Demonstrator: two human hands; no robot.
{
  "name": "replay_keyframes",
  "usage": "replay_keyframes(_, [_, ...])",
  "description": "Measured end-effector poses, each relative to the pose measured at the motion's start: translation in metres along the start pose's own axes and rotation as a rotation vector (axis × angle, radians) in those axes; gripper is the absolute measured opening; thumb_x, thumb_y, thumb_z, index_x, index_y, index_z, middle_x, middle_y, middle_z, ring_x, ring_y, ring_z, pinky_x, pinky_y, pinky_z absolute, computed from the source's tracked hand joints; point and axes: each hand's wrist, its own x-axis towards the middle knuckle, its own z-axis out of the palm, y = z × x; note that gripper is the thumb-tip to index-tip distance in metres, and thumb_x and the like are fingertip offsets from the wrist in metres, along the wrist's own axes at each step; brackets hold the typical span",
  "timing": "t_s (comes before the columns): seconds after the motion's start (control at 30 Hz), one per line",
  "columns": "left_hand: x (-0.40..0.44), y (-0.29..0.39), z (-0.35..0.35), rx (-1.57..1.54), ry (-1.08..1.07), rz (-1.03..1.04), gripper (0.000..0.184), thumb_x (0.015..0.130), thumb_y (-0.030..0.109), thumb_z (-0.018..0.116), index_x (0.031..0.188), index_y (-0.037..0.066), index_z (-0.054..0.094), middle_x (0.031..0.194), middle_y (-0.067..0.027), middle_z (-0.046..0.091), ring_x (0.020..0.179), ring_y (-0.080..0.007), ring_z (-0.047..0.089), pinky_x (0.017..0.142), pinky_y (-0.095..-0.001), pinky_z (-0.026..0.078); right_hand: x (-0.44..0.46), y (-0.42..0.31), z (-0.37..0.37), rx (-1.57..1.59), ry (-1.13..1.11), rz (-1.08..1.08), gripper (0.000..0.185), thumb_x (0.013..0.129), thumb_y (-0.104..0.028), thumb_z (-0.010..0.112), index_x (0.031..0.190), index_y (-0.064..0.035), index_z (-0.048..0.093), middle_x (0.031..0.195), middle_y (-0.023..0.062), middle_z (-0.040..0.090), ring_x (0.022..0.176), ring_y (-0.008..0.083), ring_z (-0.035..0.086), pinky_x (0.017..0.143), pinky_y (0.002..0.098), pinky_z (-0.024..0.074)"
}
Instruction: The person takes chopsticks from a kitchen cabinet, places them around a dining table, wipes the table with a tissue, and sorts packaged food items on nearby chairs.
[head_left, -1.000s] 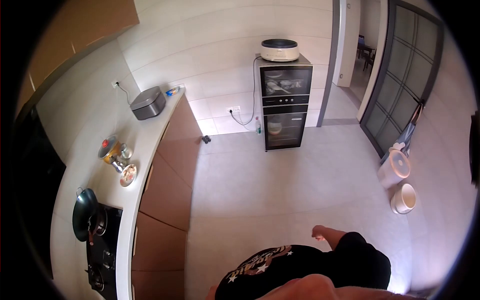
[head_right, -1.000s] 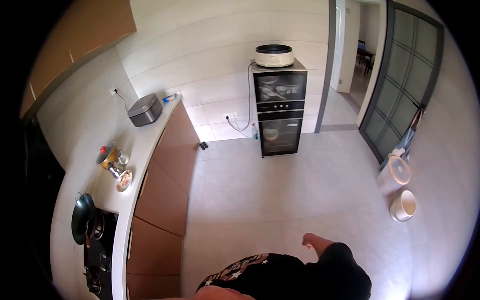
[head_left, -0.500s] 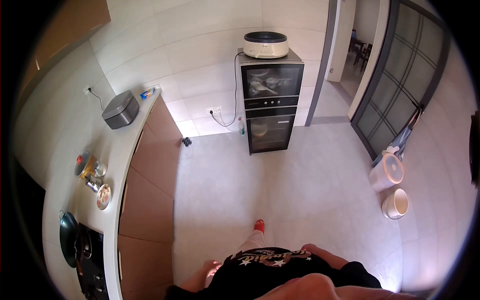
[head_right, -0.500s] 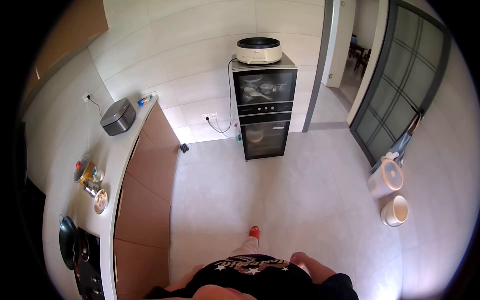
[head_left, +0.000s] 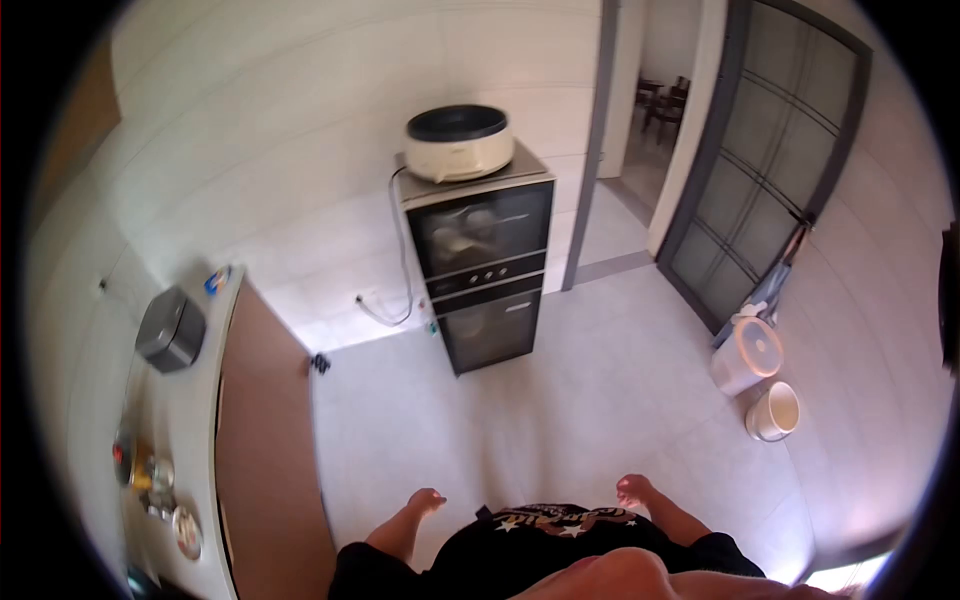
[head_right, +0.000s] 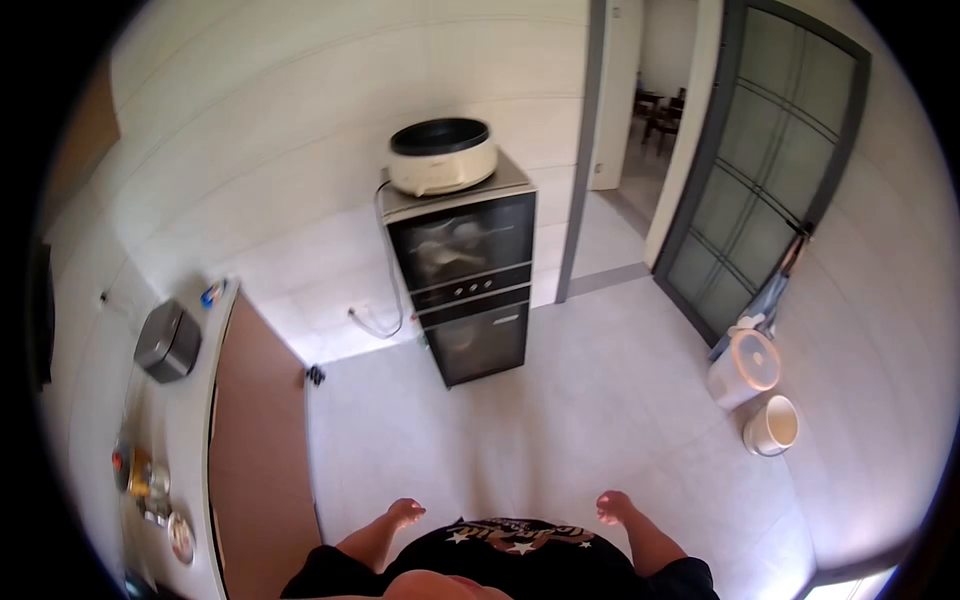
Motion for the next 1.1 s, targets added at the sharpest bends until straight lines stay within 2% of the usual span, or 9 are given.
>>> replay_keyframes(0.1, [0.047, 0.037, -0.02, -0.128, 0.063, 0.155, 0.028, 0.076, 0.034, 0.054, 0.076, 0.007, 0.062, 0.067, -0.0062, 0.062, 0.062, -0.0214, 0.058, 0.061, -0.0354, 0.045, -0.026, -0.03, 0.03, -0.501, 0.336, 0.101, 0.017, 0.078, -0.023, 0.054, 0.071, -0.0082, 0.057, 0.064, 0.0035, 0.057, 0.053, 0.0137, 0.058, 0.047, 0.0307, 0.0493])
replay_keyframes(0.17, [0.122, 0.018, -0.016, -0.355, -0.279, 0.391, 0.025, 0.078, 0.03, 0.051, 0.07, 0.008, 0.059, 0.063, -0.0042, 0.059, 0.054, -0.0154, 0.054, 0.051, -0.028, 0.044, -0.016, -0.038, 0.012, -0.504, 0.372, 0.126, 0.016, 0.078, -0.025, 0.055, 0.077, -0.0092, 0.058, 0.067, 0.0031, 0.058, 0.056, 0.0138, 0.059, 0.049, 0.0311, 0.05])
replay_keyframes(0.3, [0.026, 0.125, -0.041, -0.199, 0.025, 0.2, 0.027, 0.079, 0.03, 0.046, 0.071, 0.009, 0.06, 0.062, -0.0044, 0.059, 0.052, -0.0148, 0.054, 0.048, -0.0285, 0.044, 0.02, -0.103, -0.051, -0.428, 0.35, 0.157, 0.013, 0.077, -0.023, 0.056, 0.074, -0.0104, 0.057, 0.064, 0.0025, 0.058, 0.055, 0.0147, 0.059, 0.048, 0.0327, 0.0492])
replay_keyframes(0.37, [0.101, 0.066, -0.008, -0.228, -0.102, 0.227, 0.037, 0.078, 0.04, 0.046, 0.07, 0.007, 0.061, 0.065, -0.0093, 0.06, 0.054, -0.0159, 0.056, 0.05, -0.0299, 0.045, 0.054, -0.155, -0.095, -0.464, 0.355, 0.11, 0.012, 0.074, -0.023, 0.056, 0.068, -0.0126, 0.056, 0.062, 0.0019, 0.057, 0.054, 0.0154, 0.058, 0.047, 0.0315, 0.048])
replay_keyframes(0.43, [0.145, 0.033, 0.034, 0.376, 0.131, 0.312, 0.04, 0.078, 0.044, 0.046, 0.071, 0.008, 0.061, 0.068, -0.0115, 0.061, 0.056, -0.0168, 0.057, 0.052, -0.0301, 0.046, 0.088, -0.23, -0.148, -0.364, 0.192, 0.125, 0.01, 0.073, -0.021, 0.059, 0.075, -0.0115, 0.057, 0.068, 0.0029, 0.057, 0.055, 0.015, 0.056, 0.046, 0.0302, 0.0456])
replay_keyframes(0.53, [0.09, 0.072, 0.022, -0.221, -0.213, -0.353, 0.029, 0.077, 0.039, 0.055, 0.069, 0.011, 0.061, 0.065, -0.0074, 0.059, 0.055, -0.0181, 0.055, 0.051, -0.0324, 0.046, 0.072, -0.39, -0.143, -0.262, 0.283, -0.349, 0.012, 0.077, -0.018, 0.057, 0.084, -0.0081, 0.056, 0.069, 0.0056, 0.056, 0.054, 0.0165, 0.056, 0.042, 0.0293, 0.0446])
replay_keyframes(0.73, [0.054, 0.187, -0.024, -0.664, 0.208, -0.116, 0.029, 0.078, 0.036, 0.055, 0.068, 0.009, 0.058, 0.059, -0.0019, 0.056, 0.053, -0.014, 0.053, 0.047, -0.0301, 0.043, 0.044, -0.686, -0.104, -0.587, 0.704, -1.344, 0.025, 0.081, -0.025, 0.057, 0.096, -0.0045, 0.054, 0.07, 0.0074, 0.057, 0.058, 0.0163, 0.053, 0.054, 0.0302, 0.043])
replay_keyframes(0.93, [0.026, 0.247, -0.029, -0.741, 0.375, -0.07, 0.029, 0.077, 0.032, 0.053, 0.071, 0.005, 0.06, 0.061, -0.0031, 0.058, 0.052, -0.0133, 0.054, 0.048, -0.0271, 0.043, 0.082, -0.789, -0.075, -0.714, 0.674, -1.481, 0.027, 0.078, -0.022, 0.06, 0.095, -0.0021, 0.055, 0.086, 0.0127, 0.056, 0.072, 0.0207, 0.055, 0.066, 0.0305, 0.0441])
replay_keyframes(1.1, [0.036, 0.174, 0.037, -0.651, 0.272, -0.155, 0.025, 0.079, 0.031, 0.055, 0.079, 0.008, 0.062, 0.063, -0.004, 0.059, 0.05, -0.0144, 0.054, 0.042, -0.0276, 0.043, 0.09, -0.777, -0.06, -0.598, 0.768, -1.611, 0.017, 0.074, -0.015, 0.06, 0.085, -0.0029, 0.056, 0.082, 0.0118, 0.051, 0.067, 0.0222, 0.051, 0.064, 0.031, 0.0425])
